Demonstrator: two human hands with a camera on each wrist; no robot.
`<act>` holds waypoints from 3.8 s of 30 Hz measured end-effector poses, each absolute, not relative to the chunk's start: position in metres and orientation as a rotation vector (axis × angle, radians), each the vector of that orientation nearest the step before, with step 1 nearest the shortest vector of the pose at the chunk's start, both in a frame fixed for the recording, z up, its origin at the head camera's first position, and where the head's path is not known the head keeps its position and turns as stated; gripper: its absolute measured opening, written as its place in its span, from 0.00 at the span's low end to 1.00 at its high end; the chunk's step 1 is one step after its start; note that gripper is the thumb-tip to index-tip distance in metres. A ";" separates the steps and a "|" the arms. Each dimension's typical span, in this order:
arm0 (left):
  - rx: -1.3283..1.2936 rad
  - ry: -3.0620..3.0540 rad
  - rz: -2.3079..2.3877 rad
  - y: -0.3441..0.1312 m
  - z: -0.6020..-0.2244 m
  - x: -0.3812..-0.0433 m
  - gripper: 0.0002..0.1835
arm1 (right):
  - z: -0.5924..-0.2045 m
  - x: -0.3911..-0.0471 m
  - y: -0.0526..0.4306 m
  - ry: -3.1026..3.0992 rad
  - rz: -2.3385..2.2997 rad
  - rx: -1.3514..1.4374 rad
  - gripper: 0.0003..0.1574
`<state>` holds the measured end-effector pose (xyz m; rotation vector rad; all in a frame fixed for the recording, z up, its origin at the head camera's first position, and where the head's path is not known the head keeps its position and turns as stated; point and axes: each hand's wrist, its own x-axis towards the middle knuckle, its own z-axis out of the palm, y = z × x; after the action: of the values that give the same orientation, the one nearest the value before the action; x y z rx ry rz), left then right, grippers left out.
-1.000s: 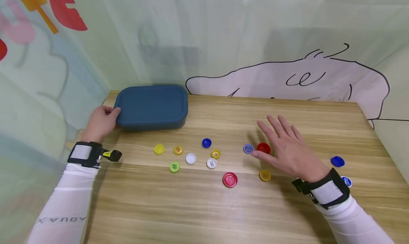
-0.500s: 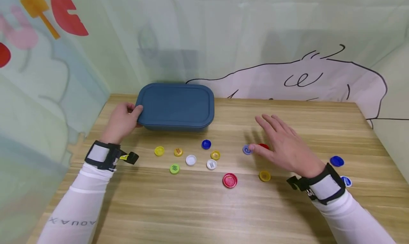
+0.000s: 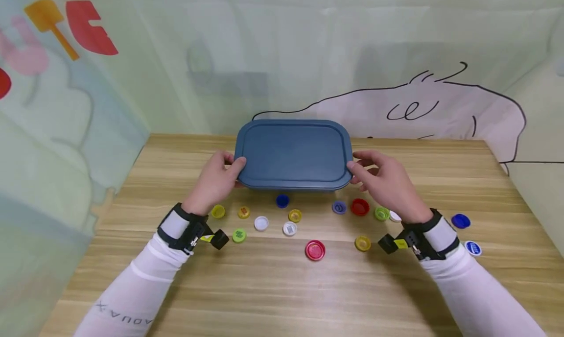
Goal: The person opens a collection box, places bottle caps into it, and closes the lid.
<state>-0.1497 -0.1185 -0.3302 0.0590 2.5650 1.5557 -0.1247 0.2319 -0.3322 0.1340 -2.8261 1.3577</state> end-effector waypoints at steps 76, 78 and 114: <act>-0.044 2.178 2.013 -0.089 -0.351 -0.163 0.15 | -0.326 -0.127 0.264 -2.724 1.523 -0.097 0.39; -0.051 2.178 1.997 -0.087 -0.352 -0.165 0.15 | -0.326 -0.126 0.268 -2.698 1.549 -0.099 0.39; -0.155 2.286 1.875 -0.060 -0.380 -0.200 0.14 | -0.350 -0.105 0.450 -1.765 2.111 -0.835 0.35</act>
<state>-0.1995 -0.0603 -0.3801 -0.1548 2.2856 1.8752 -0.1050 0.4501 -0.3501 -0.8346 -1.7649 2.1111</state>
